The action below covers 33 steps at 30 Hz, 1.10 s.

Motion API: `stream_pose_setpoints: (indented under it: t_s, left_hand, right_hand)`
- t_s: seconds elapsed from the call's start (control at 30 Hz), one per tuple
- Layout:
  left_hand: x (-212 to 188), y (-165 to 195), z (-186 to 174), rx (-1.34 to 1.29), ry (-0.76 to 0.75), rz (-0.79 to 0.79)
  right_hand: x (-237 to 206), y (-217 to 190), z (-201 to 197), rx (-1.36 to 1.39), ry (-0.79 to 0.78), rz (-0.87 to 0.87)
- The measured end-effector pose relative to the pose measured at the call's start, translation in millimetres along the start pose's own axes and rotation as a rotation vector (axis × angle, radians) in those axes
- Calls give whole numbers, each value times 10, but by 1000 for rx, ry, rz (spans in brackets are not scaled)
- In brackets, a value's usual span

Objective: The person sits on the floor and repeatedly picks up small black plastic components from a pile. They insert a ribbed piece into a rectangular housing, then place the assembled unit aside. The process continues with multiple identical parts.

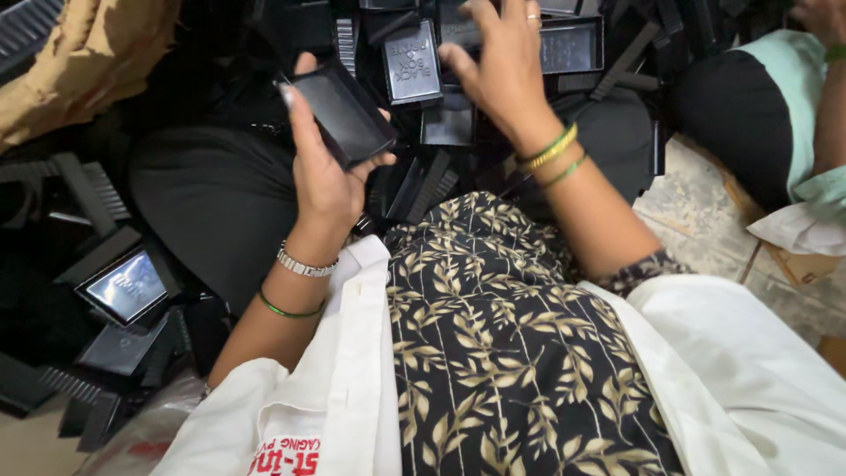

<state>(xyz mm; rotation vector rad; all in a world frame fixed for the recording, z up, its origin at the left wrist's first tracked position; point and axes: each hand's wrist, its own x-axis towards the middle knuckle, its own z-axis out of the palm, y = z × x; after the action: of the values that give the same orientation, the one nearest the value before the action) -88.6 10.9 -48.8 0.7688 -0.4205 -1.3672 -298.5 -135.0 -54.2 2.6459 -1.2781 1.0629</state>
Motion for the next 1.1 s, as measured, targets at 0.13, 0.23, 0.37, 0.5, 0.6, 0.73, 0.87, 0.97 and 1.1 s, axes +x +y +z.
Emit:
stream_pose_setpoints:
  t_s: [0.13,0.23,0.37,0.5,0.6,0.73,0.87,0.97,1.1]
  left_hand:
    - [-53,-1,5,72,-8,36]
    - [-71,-63,0,109,-18,36]
    - [-74,-84,63,108,-135,-23]
    - [-96,-80,217,65,-213,-43]
    - [-121,-95,276,90,-210,-114]
    - [-168,-180,200,231,-307,33]
    - [-182,-159,153,273,-301,114]
    - [-240,153,292,319,-203,43]
    - [-528,900,597,734,-186,344]
  right_hand:
    - [-53,479,213,51,-84,44]
    - [-16,652,78,46,-133,144]
    - [-27,494,-329,290,-102,349]
    - [-382,-69,-669,1134,-388,575]
    - [-509,-419,-780,1252,-469,569]
    - [-456,-710,-881,1212,-454,448]
    - [-448,-903,-885,943,-353,231]
    - [-516,-964,-872,992,-336,334]
    - [-427,-905,-826,1177,-422,158]
